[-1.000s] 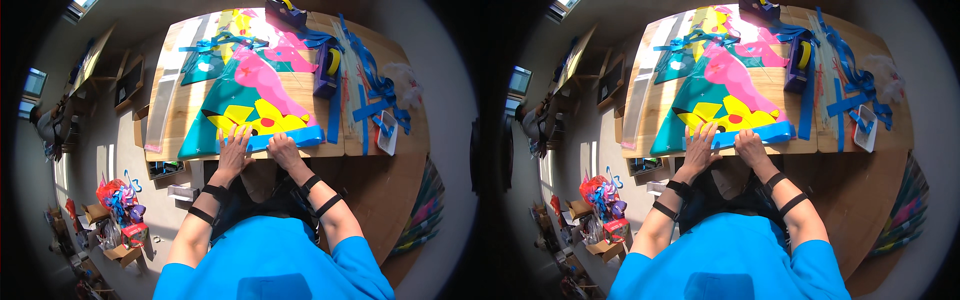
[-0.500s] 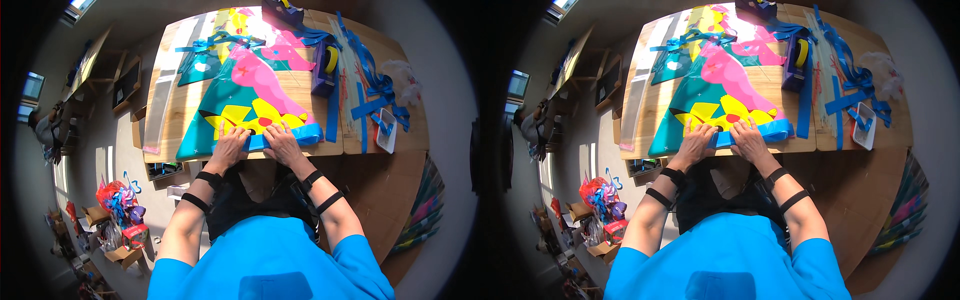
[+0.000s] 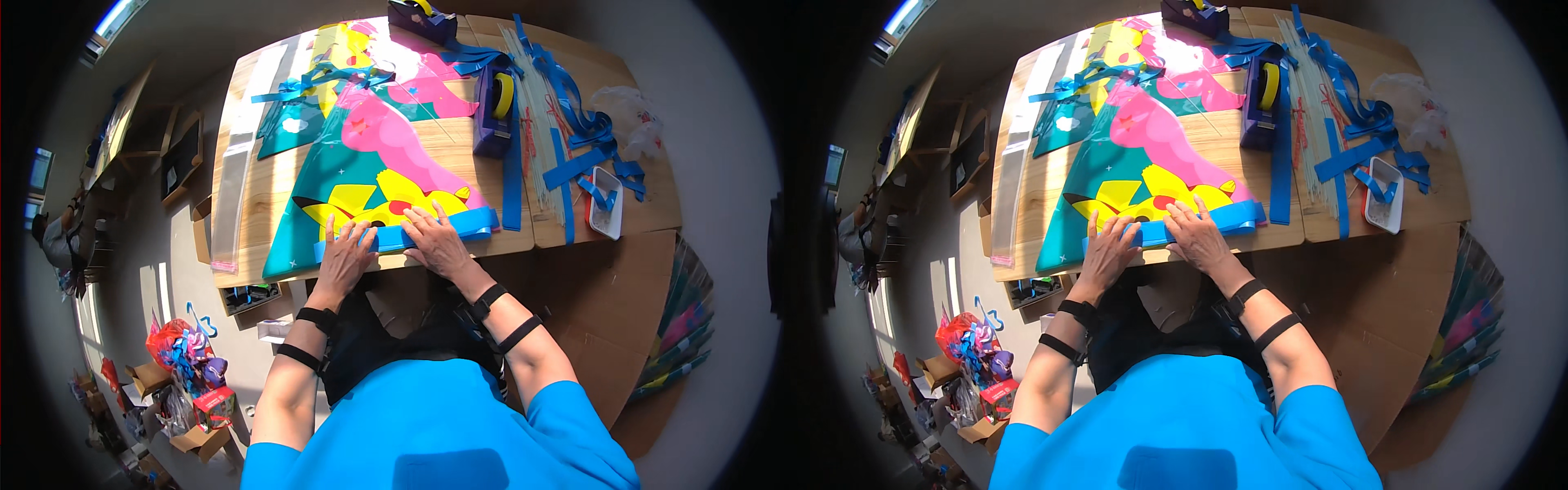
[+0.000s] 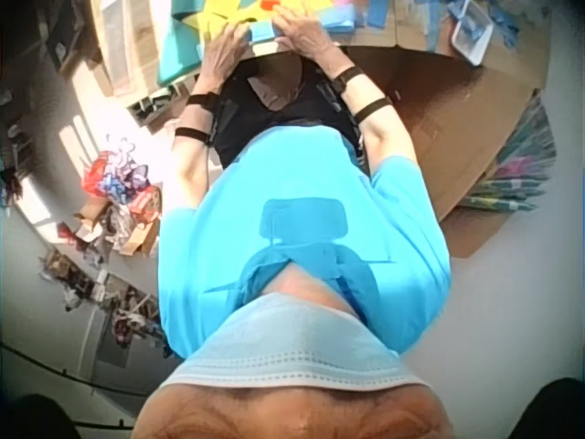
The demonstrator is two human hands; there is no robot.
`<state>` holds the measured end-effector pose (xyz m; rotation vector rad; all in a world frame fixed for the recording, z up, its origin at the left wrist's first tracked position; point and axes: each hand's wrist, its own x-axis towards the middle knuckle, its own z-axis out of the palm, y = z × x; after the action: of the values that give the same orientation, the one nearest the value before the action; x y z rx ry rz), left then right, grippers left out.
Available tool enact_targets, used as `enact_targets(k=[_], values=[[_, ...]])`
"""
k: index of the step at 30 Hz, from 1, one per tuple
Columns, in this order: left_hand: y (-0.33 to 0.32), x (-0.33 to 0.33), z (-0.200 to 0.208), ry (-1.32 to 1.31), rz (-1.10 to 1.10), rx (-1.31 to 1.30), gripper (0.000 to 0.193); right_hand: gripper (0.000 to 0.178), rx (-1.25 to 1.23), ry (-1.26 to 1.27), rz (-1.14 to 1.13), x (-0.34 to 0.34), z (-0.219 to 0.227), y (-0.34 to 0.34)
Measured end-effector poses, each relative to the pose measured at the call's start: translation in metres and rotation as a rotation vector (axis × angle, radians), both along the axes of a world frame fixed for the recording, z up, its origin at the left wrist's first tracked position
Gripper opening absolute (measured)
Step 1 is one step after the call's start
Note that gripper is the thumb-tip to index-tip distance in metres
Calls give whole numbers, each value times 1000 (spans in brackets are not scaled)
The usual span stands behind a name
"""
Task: The person is assembling and folding a colorful kite, using tape to secure components on a desk.
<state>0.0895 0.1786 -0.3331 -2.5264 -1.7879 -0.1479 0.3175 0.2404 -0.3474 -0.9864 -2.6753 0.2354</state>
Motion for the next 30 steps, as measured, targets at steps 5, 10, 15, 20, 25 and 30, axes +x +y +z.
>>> enact_targets(k=[5, 10, 15, 20, 25, 30], values=[[-24, 24, 0, 3, -94, -12, 65, 64, 134, 42, -15, 28, 7, -15], [-30, 30, -6, -69, -36, -44, 73, 80, 51, 59, -58, 63, 28, -9], [-17, 25, -2, -144, 56, -94, 82, 110, -194, 38, -184, 124, 33, 33], [-17, 18, -12, -138, 78, -88, 85, 113, -356, 10, -177, 150, 0, 56], [-23, 12, -15, -109, 83, -80, 85, 107, -275, 8, -208, 138, 10, 41], [-22, 12, -14, -104, 86, -93, 85, 103, -267, 93, -197, 139, 2, 42]])
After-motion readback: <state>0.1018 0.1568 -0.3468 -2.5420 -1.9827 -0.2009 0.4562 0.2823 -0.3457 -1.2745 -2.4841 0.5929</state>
